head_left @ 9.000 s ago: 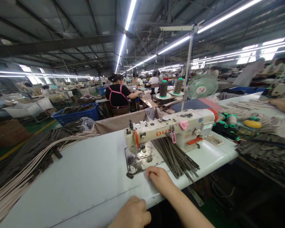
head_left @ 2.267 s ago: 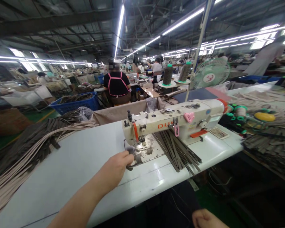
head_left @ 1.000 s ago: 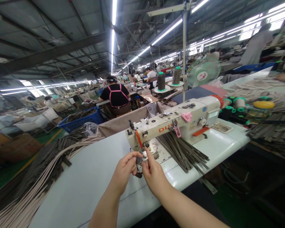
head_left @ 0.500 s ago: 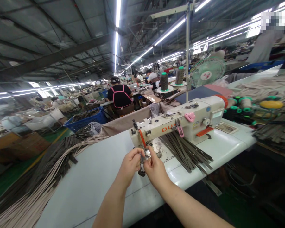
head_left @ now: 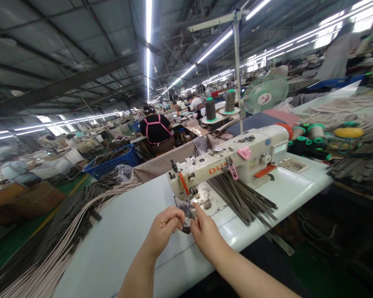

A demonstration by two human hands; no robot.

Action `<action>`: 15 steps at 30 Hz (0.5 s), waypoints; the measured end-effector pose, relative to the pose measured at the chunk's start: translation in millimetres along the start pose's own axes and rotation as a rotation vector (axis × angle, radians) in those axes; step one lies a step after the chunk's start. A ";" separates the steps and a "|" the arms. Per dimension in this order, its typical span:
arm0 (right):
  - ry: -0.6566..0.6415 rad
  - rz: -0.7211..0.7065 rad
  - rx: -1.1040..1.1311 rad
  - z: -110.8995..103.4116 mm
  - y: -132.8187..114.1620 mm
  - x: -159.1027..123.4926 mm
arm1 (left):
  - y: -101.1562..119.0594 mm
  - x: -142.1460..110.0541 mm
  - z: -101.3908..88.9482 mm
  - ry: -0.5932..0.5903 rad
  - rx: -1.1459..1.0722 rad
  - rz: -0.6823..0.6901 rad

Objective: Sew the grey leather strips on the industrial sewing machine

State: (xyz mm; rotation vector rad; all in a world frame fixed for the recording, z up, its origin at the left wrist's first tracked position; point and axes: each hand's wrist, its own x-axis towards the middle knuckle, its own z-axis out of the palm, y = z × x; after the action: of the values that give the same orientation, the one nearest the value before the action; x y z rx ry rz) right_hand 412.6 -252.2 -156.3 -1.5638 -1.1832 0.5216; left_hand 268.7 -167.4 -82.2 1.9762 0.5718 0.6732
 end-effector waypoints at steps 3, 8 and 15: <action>-0.030 0.018 0.031 -1.8 8.4 0.0 | -3.9 -11.9 -11.3 -0.070 0.030 0.066; -0.108 0.045 0.000 -13.7 17.1 7.3 | -3.2 -18.0 -9.5 -0.406 0.004 0.069; -0.343 0.051 -0.058 -38.5 15.5 -14.1 | -10.4 -10.9 13.6 -0.094 -0.423 -0.290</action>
State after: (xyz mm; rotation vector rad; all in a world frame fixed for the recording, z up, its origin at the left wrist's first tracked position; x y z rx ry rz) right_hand 444.4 -282.1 -160.3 -1.5987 -1.4280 0.8199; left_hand 268.4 -178.1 -99.5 1.4867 0.5895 0.4719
